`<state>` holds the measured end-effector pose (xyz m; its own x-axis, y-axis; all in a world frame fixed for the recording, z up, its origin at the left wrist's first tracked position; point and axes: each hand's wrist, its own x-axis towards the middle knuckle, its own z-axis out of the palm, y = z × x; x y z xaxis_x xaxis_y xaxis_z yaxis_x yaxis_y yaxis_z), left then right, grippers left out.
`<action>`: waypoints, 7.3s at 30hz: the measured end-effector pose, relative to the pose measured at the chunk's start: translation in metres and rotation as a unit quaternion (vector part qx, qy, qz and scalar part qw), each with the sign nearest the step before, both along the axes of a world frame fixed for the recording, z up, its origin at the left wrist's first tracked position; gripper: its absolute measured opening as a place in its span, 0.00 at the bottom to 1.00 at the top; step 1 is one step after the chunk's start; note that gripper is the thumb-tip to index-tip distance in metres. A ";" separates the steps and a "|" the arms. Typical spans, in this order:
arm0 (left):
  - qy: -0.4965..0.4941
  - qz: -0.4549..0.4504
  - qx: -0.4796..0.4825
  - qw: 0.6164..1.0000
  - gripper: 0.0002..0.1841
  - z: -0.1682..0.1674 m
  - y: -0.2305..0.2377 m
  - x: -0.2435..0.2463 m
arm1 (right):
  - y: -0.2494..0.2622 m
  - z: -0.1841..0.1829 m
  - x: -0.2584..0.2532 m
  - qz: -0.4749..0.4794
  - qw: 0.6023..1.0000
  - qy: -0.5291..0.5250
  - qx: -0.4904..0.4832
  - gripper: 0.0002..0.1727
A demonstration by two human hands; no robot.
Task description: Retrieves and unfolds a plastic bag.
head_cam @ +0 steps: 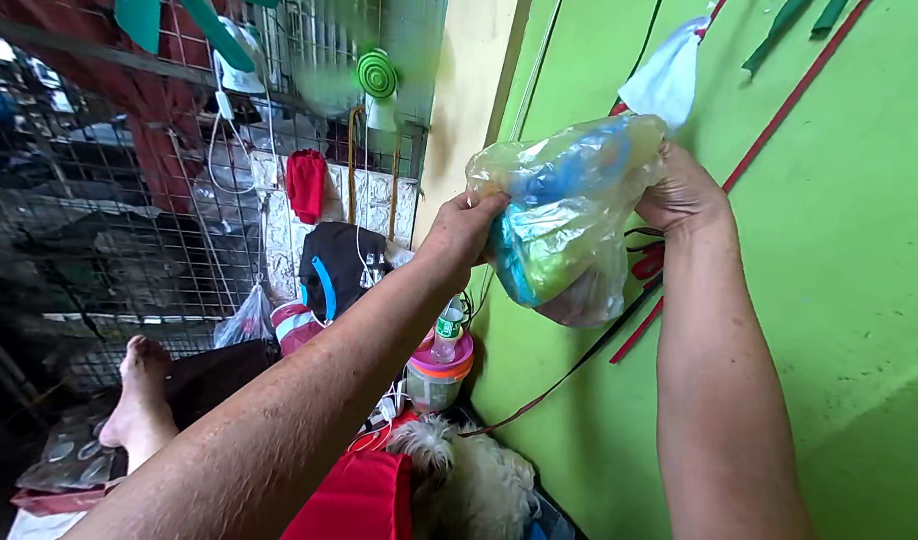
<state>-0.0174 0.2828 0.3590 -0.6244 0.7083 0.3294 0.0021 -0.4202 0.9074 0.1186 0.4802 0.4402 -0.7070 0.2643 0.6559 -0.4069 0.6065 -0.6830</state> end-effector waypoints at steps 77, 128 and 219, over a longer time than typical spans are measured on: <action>-0.052 0.485 0.029 0.873 0.20 -0.339 -0.304 -0.030 | -0.367 -0.392 -0.185 0.310 0.934 -0.122 -0.128 0.04; -0.012 0.519 -0.017 0.855 0.12 -0.317 -0.331 -0.023 | -0.346 -0.368 -0.175 0.353 0.934 -0.055 0.029 0.17; 0.217 0.490 -0.399 0.744 0.21 -0.357 -0.400 0.000 | -0.304 -0.407 -0.214 0.079 0.968 -0.227 0.073 0.21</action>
<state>-0.0173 -0.1172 0.0016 -0.9273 0.0618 0.3693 0.3187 0.6481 0.6916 -0.0950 0.1763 0.0329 -0.9552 0.0581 0.2902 -0.1799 0.6646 -0.7252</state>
